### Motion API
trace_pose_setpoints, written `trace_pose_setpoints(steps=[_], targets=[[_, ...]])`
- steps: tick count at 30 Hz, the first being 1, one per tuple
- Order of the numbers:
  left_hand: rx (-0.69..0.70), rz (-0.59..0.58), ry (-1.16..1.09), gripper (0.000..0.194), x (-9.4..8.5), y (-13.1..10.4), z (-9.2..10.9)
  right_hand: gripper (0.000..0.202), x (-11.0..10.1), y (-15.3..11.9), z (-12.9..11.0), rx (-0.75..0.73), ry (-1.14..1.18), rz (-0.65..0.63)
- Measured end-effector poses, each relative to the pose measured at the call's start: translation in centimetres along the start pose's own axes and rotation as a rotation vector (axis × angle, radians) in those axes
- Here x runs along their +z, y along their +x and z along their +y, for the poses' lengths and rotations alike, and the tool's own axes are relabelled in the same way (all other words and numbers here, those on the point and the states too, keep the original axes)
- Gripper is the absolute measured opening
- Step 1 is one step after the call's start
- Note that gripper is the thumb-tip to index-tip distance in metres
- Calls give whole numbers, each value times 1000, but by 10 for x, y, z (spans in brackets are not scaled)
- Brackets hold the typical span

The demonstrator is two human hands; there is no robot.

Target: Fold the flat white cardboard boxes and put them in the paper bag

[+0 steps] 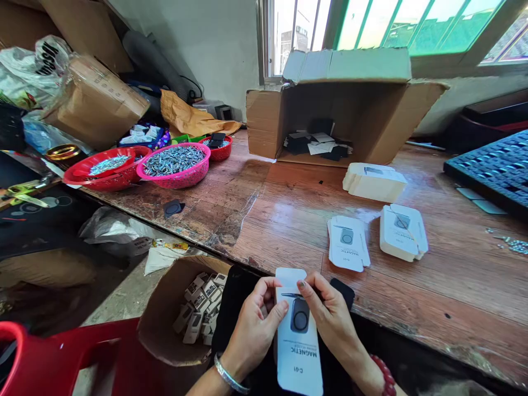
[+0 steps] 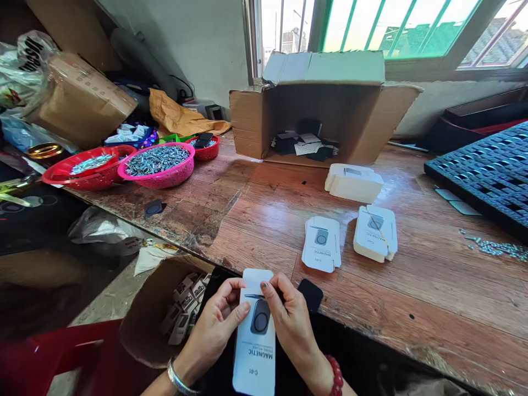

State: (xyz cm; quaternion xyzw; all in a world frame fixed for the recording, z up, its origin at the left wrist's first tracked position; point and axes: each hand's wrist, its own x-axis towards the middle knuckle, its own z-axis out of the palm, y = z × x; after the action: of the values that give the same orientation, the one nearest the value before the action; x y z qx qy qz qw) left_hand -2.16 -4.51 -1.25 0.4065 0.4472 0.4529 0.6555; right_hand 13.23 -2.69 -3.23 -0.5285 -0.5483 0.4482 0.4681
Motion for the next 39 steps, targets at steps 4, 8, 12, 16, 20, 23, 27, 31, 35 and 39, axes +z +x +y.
trace_pose_setpoints(steps=[4,8,12,16,20,23,27,31,35,39], targets=[[-5,-21,38,28,0,-3,1,47,-1,-2,-2,26,-5,20],[31,-17,93,29,0,-5,-3,35,-6,1,-12,137,211,39],[17,4,53,50,1,-7,-8,39,-13,8,-21,250,319,-141],[10,53,70,49,1,-5,-9,26,-22,14,-24,118,206,-172],[-5,58,49,52,0,-2,-6,27,-28,17,-26,24,109,-307],[-14,59,50,53,-1,-1,-6,26,-30,17,-28,70,94,-344],[4,35,78,50,-1,-2,-8,25,-32,20,-32,171,85,-356],[6,8,94,46,1,-5,-11,16,-32,25,-31,167,10,-352],[6,0,93,44,1,-7,-14,14,-31,27,-28,162,23,-356],[11,-4,90,44,1,-8,-18,11,-32,27,-29,104,-43,-360]])
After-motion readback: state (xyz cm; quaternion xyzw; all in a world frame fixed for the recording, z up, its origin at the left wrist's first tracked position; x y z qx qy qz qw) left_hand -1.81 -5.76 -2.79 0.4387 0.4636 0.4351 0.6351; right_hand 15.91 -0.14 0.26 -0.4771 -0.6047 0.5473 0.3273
